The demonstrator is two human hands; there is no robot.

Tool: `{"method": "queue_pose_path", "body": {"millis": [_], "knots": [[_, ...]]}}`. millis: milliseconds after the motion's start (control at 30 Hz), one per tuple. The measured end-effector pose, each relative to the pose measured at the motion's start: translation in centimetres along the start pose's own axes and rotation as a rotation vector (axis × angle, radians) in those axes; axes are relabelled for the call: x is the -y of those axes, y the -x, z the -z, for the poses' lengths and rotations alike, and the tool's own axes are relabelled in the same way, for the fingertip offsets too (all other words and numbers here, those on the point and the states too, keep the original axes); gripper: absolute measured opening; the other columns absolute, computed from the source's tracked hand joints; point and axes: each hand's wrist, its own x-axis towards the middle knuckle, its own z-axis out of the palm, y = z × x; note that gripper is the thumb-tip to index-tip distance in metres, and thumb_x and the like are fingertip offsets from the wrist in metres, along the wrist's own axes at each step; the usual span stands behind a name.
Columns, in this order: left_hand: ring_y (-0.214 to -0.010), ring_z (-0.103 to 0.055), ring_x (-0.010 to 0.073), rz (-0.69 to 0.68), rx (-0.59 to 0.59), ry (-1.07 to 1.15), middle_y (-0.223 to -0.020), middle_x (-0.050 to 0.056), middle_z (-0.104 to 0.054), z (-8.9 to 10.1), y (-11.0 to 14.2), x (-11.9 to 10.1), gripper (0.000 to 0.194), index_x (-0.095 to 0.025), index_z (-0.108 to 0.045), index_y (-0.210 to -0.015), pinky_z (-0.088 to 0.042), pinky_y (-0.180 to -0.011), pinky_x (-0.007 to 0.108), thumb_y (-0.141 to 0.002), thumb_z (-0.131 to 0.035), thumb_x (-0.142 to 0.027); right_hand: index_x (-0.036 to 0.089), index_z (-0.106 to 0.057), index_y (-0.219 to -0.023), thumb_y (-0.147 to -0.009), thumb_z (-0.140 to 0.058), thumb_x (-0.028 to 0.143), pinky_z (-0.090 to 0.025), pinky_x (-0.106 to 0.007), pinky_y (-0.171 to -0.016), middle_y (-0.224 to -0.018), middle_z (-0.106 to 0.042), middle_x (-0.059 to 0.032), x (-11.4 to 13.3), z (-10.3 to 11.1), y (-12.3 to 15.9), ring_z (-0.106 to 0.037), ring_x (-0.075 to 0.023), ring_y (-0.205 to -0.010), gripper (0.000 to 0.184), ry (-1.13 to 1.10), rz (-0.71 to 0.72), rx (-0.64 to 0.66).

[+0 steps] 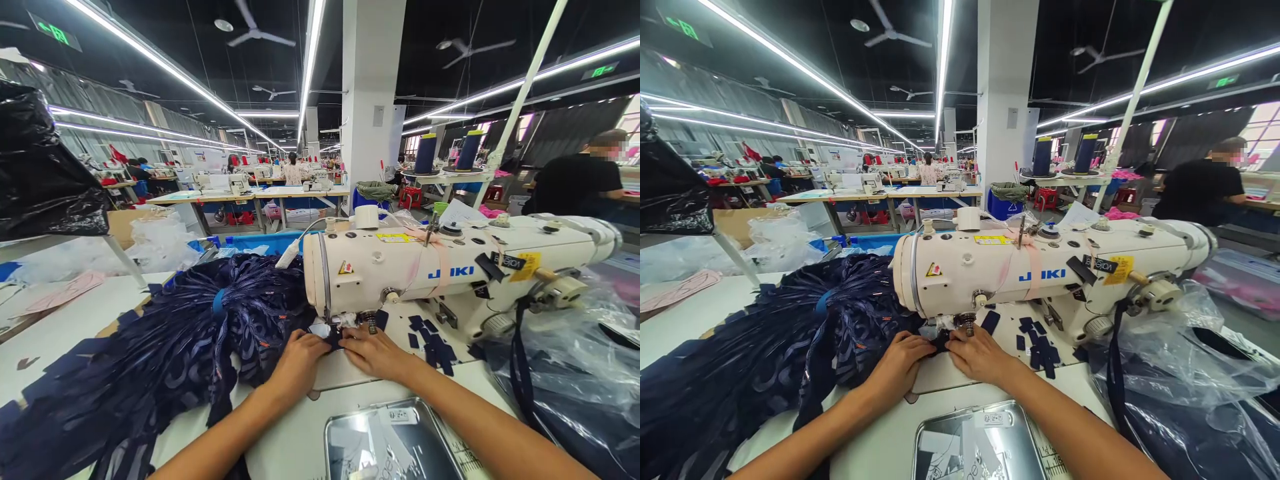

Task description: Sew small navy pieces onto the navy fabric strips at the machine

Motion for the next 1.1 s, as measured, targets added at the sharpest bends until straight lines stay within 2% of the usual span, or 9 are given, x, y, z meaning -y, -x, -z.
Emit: {"method": "queue_pose_path", "body": {"millis": [133, 233, 400, 567, 800, 1100], "knots": [[-0.089, -0.056, 0.0192, -0.006, -0.012, -0.018, -0.092, 0.006, -0.064, 0.5, -0.3, 0.2, 0.037, -0.015, -0.064, -0.1, -0.039, -0.083, 0.036, -0.075, -0.04, -0.001, 0.015, -0.063, -0.095, -0.085, -0.046, 0.018, -0.049, -0.028, -0.068, -0.092, -0.06, -0.0086, 0.9, 0.4, -0.2, -0.057, -0.0164, -0.077, 0.019, -0.018, 0.025, 0.003], [-0.094, -0.053, 0.0212, -0.037, -0.012, -0.043, -0.102, 0.007, -0.063, 0.2, -0.1, -0.1, 0.033, -0.015, -0.064, -0.101, -0.039, -0.082, 0.037, -0.078, -0.044, -0.004, 0.015, -0.062, -0.095, -0.085, -0.045, 0.017, -0.049, -0.028, -0.065, -0.091, -0.059, -0.009, 1.1, 0.6, -0.3, -0.056, -0.0169, -0.076, 0.019, -0.003, 0.033, -0.019], [-0.102, -0.052, 0.0216, -0.085, 0.017, -0.063, -0.114, 0.005, -0.061, 0.0, 0.4, 0.0, 0.04, -0.018, -0.06, -0.109, -0.035, -0.086, 0.041, -0.076, -0.045, -0.001, 0.015, -0.061, -0.096, -0.086, -0.042, 0.015, -0.048, -0.028, -0.061, -0.092, -0.058, -0.0102, 1.1, 0.5, -0.1, -0.056, -0.0177, -0.076, 0.021, 0.035, 0.044, -0.033], [-0.107, -0.05, 0.0244, -0.092, 0.054, -0.098, -0.12, 0.006, -0.058, 0.1, 0.3, 0.2, 0.039, -0.016, -0.058, -0.112, -0.032, -0.09, 0.045, -0.077, -0.046, -0.003, 0.014, -0.061, -0.095, -0.086, -0.042, 0.014, -0.05, -0.03, -0.062, -0.092, -0.059, -0.0108, 1.3, 0.6, -0.1, -0.057, -0.0189, -0.078, 0.021, 0.064, 0.055, -0.053], [-0.114, -0.046, 0.0273, -0.095, 0.064, -0.236, -0.124, 0.012, -0.054, -0.8, 0.5, -0.1, 0.042, -0.01, -0.055, -0.116, -0.032, -0.095, 0.048, -0.076, -0.047, -0.003, 0.013, -0.061, -0.098, -0.086, -0.043, 0.017, -0.051, -0.033, -0.069, -0.094, -0.06, -0.0119, 1.4, 0.6, -0.1, -0.058, -0.02, -0.08, 0.022, 0.129, 0.061, -0.033], [-0.117, -0.045, 0.0258, -0.072, 0.098, -0.218, -0.128, 0.01, -0.051, -0.2, 0.0, 0.5, 0.046, -0.014, -0.053, -0.118, -0.035, -0.094, 0.046, -0.076, -0.044, 0.001, 0.012, -0.059, -0.106, -0.086, -0.046, 0.025, -0.052, -0.036, -0.07, -0.104, -0.06, -0.0158, 1.1, 0.3, -0.1, -0.06, -0.0234, -0.087, 0.027, 0.105, 0.041, 0.025]]}}
